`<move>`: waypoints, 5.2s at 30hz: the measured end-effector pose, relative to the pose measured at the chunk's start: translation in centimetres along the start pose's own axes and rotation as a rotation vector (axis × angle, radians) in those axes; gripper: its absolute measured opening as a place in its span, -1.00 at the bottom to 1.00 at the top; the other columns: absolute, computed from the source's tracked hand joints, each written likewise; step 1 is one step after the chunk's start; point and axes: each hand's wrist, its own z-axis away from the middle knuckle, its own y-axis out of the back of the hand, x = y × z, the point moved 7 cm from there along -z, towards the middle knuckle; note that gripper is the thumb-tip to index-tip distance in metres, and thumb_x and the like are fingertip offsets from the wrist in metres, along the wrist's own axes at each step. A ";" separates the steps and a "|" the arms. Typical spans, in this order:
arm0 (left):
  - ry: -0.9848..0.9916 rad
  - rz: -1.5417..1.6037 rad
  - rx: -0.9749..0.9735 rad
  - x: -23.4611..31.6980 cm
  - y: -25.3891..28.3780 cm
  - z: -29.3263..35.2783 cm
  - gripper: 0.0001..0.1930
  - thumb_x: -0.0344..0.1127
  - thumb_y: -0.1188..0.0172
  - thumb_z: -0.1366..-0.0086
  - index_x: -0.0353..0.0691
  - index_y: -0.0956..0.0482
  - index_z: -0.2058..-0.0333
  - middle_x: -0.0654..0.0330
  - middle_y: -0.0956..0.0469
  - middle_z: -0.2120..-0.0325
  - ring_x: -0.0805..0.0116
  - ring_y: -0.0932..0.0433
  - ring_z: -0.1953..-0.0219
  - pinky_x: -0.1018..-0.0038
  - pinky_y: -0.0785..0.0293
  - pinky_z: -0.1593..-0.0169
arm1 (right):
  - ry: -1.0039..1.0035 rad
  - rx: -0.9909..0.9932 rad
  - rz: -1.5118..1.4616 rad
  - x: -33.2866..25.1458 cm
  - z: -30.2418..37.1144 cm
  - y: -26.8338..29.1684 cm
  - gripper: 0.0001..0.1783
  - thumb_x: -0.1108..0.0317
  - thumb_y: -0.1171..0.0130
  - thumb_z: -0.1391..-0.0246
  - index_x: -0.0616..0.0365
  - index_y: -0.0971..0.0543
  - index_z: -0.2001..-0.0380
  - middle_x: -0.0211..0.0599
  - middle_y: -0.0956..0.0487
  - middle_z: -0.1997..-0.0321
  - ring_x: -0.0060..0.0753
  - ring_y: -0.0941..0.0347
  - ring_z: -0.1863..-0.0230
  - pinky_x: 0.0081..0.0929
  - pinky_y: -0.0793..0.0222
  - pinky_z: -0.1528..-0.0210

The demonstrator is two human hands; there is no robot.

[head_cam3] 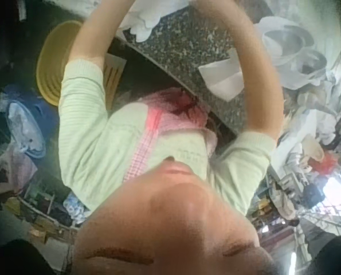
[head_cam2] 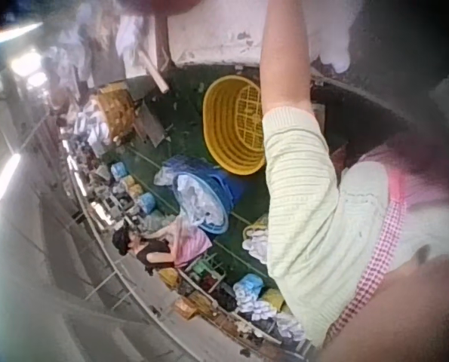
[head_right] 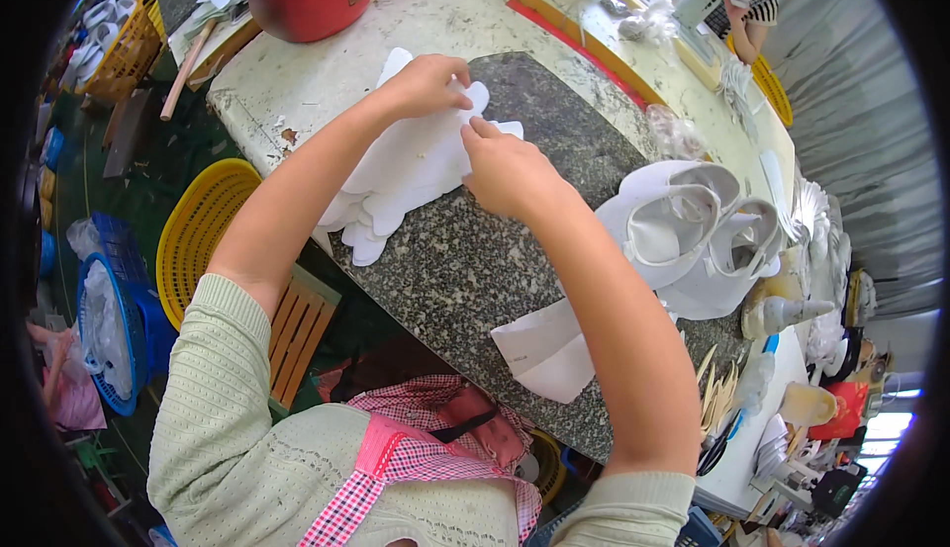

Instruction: The person assembles shoe components by fitting lining inserts into shoe uppers by hand, smoothing the material along the interior, and tucking edges into place using a wooden stick.

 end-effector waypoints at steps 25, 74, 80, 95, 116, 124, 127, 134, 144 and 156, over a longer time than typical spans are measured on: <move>-0.160 0.884 0.705 -4.6 17.3 21.0 -0.85 -0.37 -0.28 -0.12 -0.23 -0.47 0.44 0.36 -0.47 0.54 0.64 -0.42 0.45 0.69 -0.34 0.32 | 0.279 0.227 0.307 -5.6 -5.3 -3.0 -0.97 0.48 -0.13 0.26 0.13 -0.49 0.62 -0.25 -0.49 0.50 -0.23 -0.54 0.45 -0.42 -0.46 0.43; -0.084 1.235 0.807 -8.3 15.0 22.5 -0.93 -0.37 -0.19 -0.20 -0.19 -0.48 0.40 0.37 -0.47 0.50 0.63 -0.42 0.44 0.69 -0.32 0.33 | -0.116 0.151 -0.412 -0.8 -6.3 -2.9 -0.89 0.39 -0.14 0.18 0.21 -0.56 0.59 -0.11 -0.58 0.54 -0.18 -0.54 0.44 -0.37 -0.44 0.32; -0.064 1.257 0.809 -8.5 14.2 22.3 -0.93 -0.37 -0.19 -0.20 -0.18 -0.49 0.41 0.36 -0.48 0.50 0.62 -0.43 0.44 0.68 -0.33 0.33 | 0.114 0.173 0.022 -3.3 -7.0 -2.4 -0.90 0.45 -0.09 0.17 0.20 -0.58 0.57 -0.09 -0.57 0.49 -0.09 -0.53 0.43 -0.25 -0.43 0.35; -0.052 1.078 0.997 -10.6 18.7 22.8 -0.89 -0.34 -0.24 -0.17 -0.22 -0.55 0.38 0.34 -0.51 0.49 0.63 -0.41 0.50 0.68 -0.30 0.40 | 0.225 -0.541 -0.797 -17.1 5.6 -5.7 -0.91 0.40 -0.06 0.11 0.20 -0.46 0.53 -0.13 -0.56 0.58 -0.27 -0.54 0.55 -0.36 -0.43 0.49; 0.100 -0.046 0.927 -19.4 28.2 2.7 -0.92 -0.39 -0.06 -0.20 -0.18 -0.51 0.34 0.05 -0.59 0.50 0.15 -0.60 0.39 0.32 -0.46 0.31 | 0.463 -0.288 -0.303 -22.4 11.1 -24.5 -0.73 0.24 -0.06 0.20 -0.07 -0.60 0.35 -0.59 -0.54 0.26 -0.42 -0.36 0.15 -0.44 -0.31 0.17; 0.354 -0.225 0.499 -21.5 29.0 -1.1 -0.87 -0.36 -0.29 0.10 -0.10 -0.67 0.47 0.10 -0.62 0.46 0.22 -0.59 0.37 0.37 -0.46 0.24 | 0.488 0.044 -0.514 -20.2 11.2 -23.4 -0.61 0.30 -0.01 0.17 -0.08 -0.55 0.17 -0.55 -0.45 0.42 -0.43 -0.35 0.25 -0.48 -0.33 0.24; 0.408 -0.409 0.195 -21.6 27.1 -3.5 -0.82 -0.45 -0.30 0.18 -0.13 -0.66 0.48 0.09 -0.61 0.47 0.22 -0.59 0.34 0.36 -0.47 0.22 | 0.376 -0.022 -0.474 -19.9 10.8 -22.0 -0.62 0.32 -0.03 0.17 -0.07 -0.55 0.18 -0.53 -0.44 0.44 -0.42 -0.35 0.26 -0.47 -0.33 0.25; 0.396 -0.478 0.123 -22.2 25.8 -6.6 -0.86 -0.53 -0.08 0.09 -0.19 -0.60 0.56 0.02 -0.59 0.47 0.11 -0.57 0.30 0.36 -0.46 0.22 | 0.472 -0.188 -0.453 -19.1 11.2 -25.5 -0.61 0.35 -0.03 0.17 -0.03 -0.55 0.17 -0.50 -0.43 0.45 -0.42 -0.36 0.32 -0.49 -0.33 0.30; 0.349 -0.371 0.122 -21.5 27.2 -4.0 -0.83 -0.44 -0.37 0.23 -0.22 -0.54 0.61 0.15 -0.55 0.59 0.33 -0.52 0.48 0.38 -0.41 0.39 | 0.313 0.052 -0.894 -17.8 10.6 -19.9 -0.75 0.43 -0.12 0.17 0.08 -0.60 0.32 -0.38 -0.48 0.50 -0.30 -0.44 0.37 -0.42 -0.36 0.31; 0.090 1.224 1.174 -16.2 29.0 8.6 -0.82 -0.56 -0.15 -0.03 -0.35 -0.56 0.33 0.08 -0.57 0.44 0.32 -0.59 0.48 0.51 -0.55 0.43 | 0.325 0.148 -0.893 -17.3 13.0 -8.8 -0.80 0.42 -0.23 0.09 0.08 -0.61 0.31 -0.27 -0.55 0.45 -0.28 -0.48 0.40 -0.47 -0.40 0.35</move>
